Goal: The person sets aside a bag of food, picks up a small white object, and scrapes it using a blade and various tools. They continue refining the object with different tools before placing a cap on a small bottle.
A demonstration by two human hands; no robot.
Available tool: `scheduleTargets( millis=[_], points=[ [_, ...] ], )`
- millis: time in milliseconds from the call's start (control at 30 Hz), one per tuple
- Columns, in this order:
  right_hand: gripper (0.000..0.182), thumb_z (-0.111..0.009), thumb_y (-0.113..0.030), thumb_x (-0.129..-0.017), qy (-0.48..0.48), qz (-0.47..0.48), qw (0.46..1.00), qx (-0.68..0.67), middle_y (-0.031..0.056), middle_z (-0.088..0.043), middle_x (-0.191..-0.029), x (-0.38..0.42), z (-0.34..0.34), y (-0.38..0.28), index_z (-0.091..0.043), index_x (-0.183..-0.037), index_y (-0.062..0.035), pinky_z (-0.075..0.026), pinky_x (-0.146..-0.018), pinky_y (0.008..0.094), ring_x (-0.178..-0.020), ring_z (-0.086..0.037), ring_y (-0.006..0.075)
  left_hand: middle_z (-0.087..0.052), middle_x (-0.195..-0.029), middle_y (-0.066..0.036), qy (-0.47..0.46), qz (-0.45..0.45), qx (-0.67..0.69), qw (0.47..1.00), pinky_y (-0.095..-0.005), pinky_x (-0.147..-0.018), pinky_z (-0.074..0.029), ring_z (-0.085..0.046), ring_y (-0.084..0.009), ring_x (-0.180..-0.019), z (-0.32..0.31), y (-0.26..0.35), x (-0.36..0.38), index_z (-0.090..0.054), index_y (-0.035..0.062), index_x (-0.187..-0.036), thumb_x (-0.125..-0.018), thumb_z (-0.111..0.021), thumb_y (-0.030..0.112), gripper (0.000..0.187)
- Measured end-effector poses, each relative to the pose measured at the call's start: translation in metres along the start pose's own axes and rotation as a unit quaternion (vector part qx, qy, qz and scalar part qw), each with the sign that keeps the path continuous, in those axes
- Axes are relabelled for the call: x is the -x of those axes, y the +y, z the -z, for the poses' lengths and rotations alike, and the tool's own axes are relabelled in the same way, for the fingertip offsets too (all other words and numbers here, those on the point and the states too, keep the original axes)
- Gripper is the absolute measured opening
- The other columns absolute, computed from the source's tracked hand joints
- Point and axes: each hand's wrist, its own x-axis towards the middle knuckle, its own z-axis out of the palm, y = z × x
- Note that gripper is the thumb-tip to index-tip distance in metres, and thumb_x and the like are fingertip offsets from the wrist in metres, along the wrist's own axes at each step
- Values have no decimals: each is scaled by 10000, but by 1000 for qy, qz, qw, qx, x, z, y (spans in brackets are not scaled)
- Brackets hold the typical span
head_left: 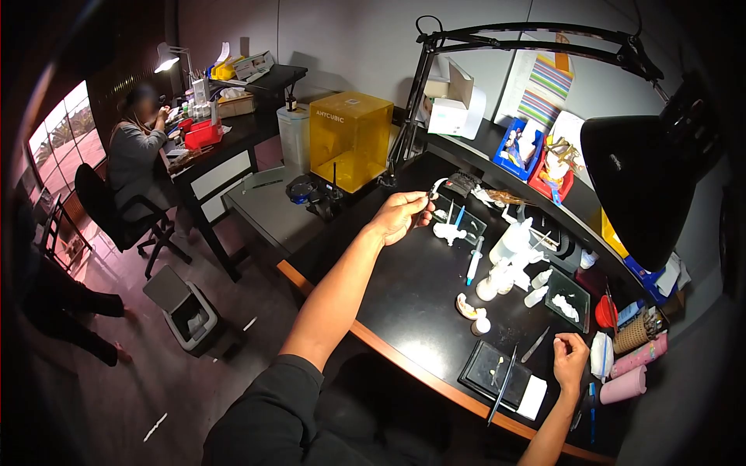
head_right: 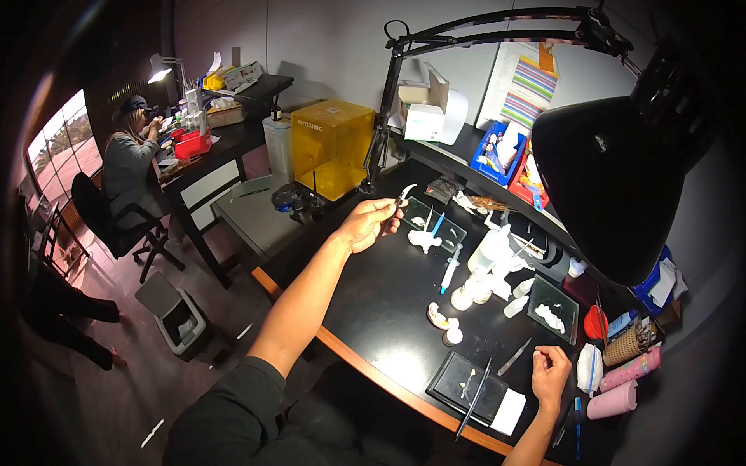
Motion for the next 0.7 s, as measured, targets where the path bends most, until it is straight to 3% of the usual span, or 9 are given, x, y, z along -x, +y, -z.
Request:
scheduleTargets(
  millis=[67, 167, 267, 367, 400, 500, 700],
  points=[
    [64, -692, 11, -871, -1, 0, 1000, -1, 48, -593, -735, 0, 0, 0, -736, -899, 49, -371, -553, 281, -608, -488, 95, -637, -945, -9, 26, 10, 4, 1000, -221, -655, -507, -587, -91, -759, -7, 1, 2, -648, 64, -1306, -1113, -559, 206, 255],
    [63, -693, 9, -873, -2, -2, 1000, 0, 47, -591, -734, 1, -1, 1, -736, -897, 49, -371, -553, 280, -608, -488, 93, -595, -899, 6, 12, 37, 30, 999, -178, -572, -425, -518, -55, -702, -7, 7, 7, -648, 82, -1309, -1114, -561, 237, 263],
    [62, -694, 7, -874, -6, -2, 1000, 2, 48, -590, -733, 1, 0, 2, -735, -895, 48, -375, -554, 280, -606, -490, 96, -523, -868, 23, 20, 33, 36, 999, -167, -518, -331, -412, -39, -656, -9, 7, 7, -582, 41, -1417, -1130, -518, 291, 386],
    [61, -696, 3, -874, -8, -1, 1000, 5, 49, -589, -727, 0, -1, 0, -735, -892, 46, -379, -553, 284, -603, -493, 101, -501, -845, 25, 10, 46, 34, 998, -174, -515, -323, -404, -30, -648, -8, 10, 7, -574, -21, -1388, -1130, -515, 324, 435],
    [61, -696, 2, -874, -7, 1, 1000, 6, 50, -588, -724, 0, -1, 0, -735, -891, 45, -380, -552, 287, -601, -493, 104, -479, -826, 27, 14, 45, 37, 998, -178, -510, -311, -393, -32, -638, -10, 9, 6, -590, -57, -1297, -1130, -513, 343, 440],
    [58, -699, -3, -874, -9, 5, 1000, 7, 53, -588, -715, 0, -1, -1, -738, -889, 38, -382, -550, 295, -598, -497, 111, -498, -800, 25, 2, 47, 38, 998, -179, -514, -324, -400, -31, -627, -5, 4, 3, -628, -33, -1146, -1139, -495, 322, 379],
    [54, -708, -7, -876, -16, 0, 1000, 7, 55, -594, -723, 0, -2, 3, -741, -891, 32, -387, -553, 294, -603, -502, 114, -420, -733, 70, -4, 23, 8, 1000, -174, -501, -277, -341, -9, -592, -5, 0, 1, -595, 102, -976, -1138, -480, 383, 344]
  ],
)
